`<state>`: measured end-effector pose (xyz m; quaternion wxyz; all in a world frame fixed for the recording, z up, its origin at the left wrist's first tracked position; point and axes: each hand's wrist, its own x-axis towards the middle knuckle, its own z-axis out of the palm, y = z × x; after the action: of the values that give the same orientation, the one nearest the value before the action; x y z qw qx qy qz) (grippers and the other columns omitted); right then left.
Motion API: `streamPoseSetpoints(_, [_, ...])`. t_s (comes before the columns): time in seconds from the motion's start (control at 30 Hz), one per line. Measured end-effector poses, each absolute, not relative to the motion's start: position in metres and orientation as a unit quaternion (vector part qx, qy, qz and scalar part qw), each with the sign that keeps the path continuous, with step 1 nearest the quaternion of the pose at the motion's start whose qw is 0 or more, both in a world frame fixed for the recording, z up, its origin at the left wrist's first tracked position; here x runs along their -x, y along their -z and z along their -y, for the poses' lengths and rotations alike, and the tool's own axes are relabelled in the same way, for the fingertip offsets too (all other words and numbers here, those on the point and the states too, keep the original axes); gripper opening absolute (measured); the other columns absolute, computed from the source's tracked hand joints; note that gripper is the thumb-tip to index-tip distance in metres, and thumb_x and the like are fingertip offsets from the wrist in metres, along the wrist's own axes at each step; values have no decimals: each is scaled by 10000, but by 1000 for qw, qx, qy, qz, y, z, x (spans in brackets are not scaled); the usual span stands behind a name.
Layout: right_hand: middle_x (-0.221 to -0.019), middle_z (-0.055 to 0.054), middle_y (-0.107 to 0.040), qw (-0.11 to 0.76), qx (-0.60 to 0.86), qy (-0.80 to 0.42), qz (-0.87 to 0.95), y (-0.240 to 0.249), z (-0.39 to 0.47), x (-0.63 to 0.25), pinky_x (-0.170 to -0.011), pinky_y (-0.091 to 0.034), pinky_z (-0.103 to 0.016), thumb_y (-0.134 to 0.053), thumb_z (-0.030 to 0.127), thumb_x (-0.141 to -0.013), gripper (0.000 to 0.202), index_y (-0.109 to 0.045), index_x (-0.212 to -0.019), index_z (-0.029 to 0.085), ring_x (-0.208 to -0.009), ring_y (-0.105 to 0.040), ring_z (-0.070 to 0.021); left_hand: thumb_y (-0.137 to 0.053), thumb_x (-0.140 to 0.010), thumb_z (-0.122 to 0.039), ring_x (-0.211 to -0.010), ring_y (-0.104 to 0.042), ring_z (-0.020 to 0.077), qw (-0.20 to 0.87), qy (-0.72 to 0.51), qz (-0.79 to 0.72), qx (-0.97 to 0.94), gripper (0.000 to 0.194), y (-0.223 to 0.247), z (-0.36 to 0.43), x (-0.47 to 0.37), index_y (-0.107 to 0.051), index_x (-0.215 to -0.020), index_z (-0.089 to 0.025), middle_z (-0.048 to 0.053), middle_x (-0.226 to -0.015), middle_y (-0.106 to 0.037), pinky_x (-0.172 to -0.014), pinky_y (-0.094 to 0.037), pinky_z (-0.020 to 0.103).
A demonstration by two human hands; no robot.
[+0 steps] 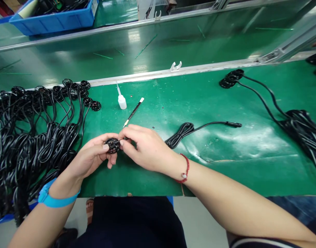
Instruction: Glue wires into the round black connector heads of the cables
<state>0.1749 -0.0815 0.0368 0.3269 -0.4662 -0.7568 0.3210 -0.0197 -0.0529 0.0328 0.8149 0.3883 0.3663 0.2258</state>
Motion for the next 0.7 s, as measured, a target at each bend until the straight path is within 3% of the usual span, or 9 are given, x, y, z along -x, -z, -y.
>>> streamPoseSetpoints(0.37, [-816, -25, -637, 327, 447, -270, 788, -32, 80, -176, -640, -419, -242, -461, 214, -973, 169, -586, -866, 176, -686, -555, -120, -588, -860, -287, -586, -587, 118, 775, -230, -371, -456, 311, -30, 57, 24, -515, -1129, -149, 6, -680, -622, -543, -474, 216])
streamPoseSetpoints(0.57, [-817, -34, -653, 286, 456, -230, 811, -32, 81, -175, -643, -418, -249, -407, 208, -989, 216, -587, -873, 176, -673, -564, -127, -631, -800, -224, -708, -599, 123, 728, -257, -401, -493, 398, -32, 58, 21, -557, -1182, -141, 32, -855, -615, -613, -504, 233])
streamPoseSetpoints(0.7, [-809, -35, -655, 272, 457, -197, 823, -32, 82, -173, -630, -408, -252, -393, 207, -990, 230, -581, -864, 172, -657, -559, -131, -621, -788, -207, -723, -581, 128, 703, -242, -433, -509, 436, -31, 58, 19, -554, -1217, -162, 23, -854, -602, -620, -485, 242])
